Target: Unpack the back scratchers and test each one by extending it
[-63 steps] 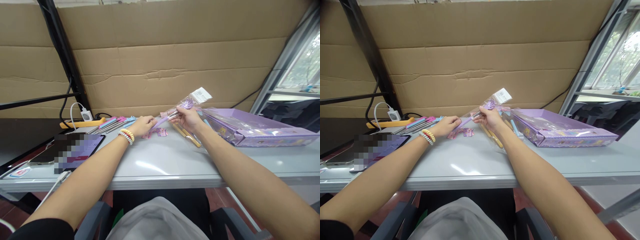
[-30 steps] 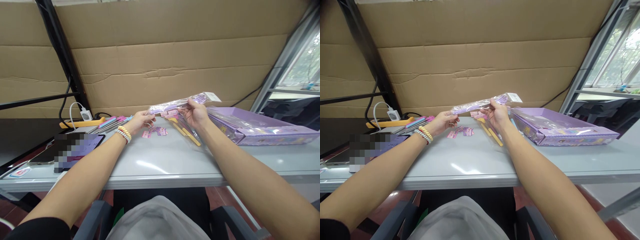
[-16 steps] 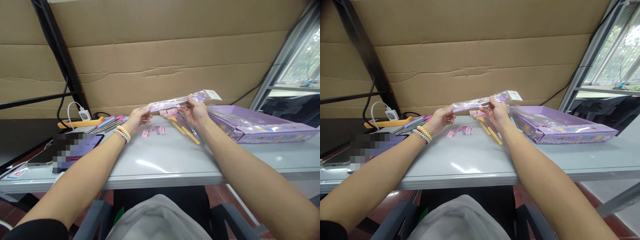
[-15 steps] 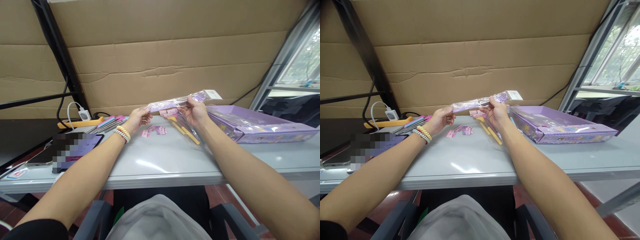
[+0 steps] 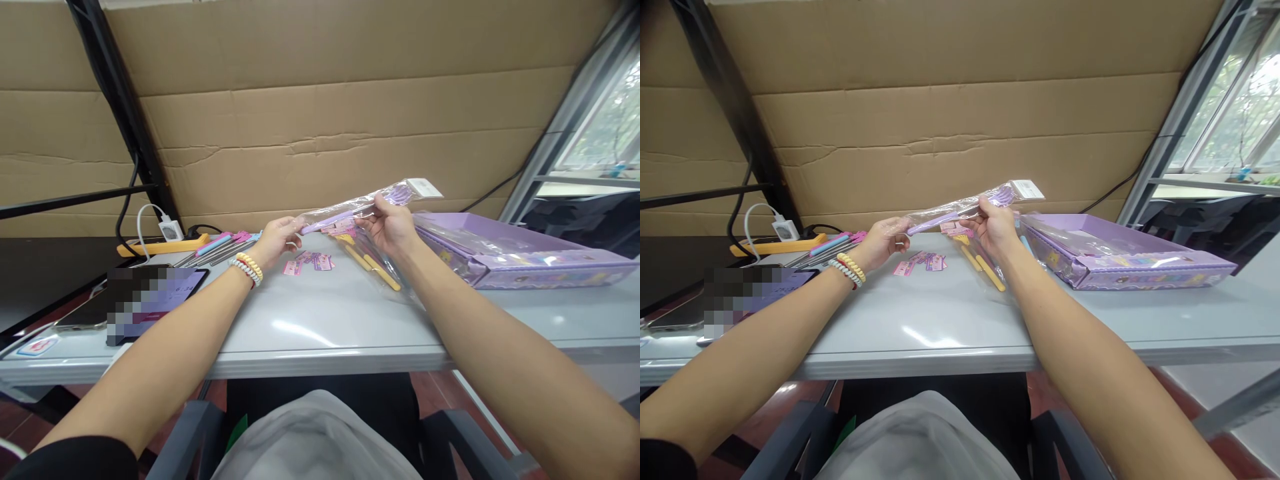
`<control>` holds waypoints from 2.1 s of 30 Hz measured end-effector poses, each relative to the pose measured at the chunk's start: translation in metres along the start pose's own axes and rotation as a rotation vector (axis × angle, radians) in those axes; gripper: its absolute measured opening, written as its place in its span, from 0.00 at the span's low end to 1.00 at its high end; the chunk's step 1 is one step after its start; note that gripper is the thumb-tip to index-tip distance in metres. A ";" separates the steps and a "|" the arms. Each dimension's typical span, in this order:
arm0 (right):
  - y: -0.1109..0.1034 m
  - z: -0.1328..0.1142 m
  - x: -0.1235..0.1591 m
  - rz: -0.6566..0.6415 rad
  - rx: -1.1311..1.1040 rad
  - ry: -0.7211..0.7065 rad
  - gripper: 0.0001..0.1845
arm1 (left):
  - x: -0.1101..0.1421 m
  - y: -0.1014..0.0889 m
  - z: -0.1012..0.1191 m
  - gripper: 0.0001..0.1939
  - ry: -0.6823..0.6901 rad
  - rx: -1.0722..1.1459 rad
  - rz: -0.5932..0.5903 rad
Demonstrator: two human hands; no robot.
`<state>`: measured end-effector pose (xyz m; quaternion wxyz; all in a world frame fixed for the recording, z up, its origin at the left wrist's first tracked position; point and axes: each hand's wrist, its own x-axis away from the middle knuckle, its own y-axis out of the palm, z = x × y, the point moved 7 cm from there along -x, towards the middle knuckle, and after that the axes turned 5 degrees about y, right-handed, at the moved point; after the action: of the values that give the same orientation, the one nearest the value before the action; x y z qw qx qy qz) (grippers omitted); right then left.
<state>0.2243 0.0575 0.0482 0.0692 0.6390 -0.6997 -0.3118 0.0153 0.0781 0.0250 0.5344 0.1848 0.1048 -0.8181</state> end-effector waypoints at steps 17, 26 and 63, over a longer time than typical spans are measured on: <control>0.000 -0.003 0.001 0.004 0.019 -0.031 0.09 | 0.002 0.000 -0.006 0.18 -0.072 -0.118 -0.008; 0.001 -0.002 0.002 -0.004 0.033 -0.035 0.11 | 0.000 -0.004 -0.005 0.17 -0.013 -0.229 0.018; -0.002 0.000 -0.002 -0.009 0.087 -0.046 0.09 | 0.006 0.007 -0.013 0.17 -0.103 -0.381 -0.161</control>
<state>0.2263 0.0594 0.0482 0.0237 0.6372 -0.7113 -0.2958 0.0223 0.0755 0.0107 0.4972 0.0294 0.2443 -0.8320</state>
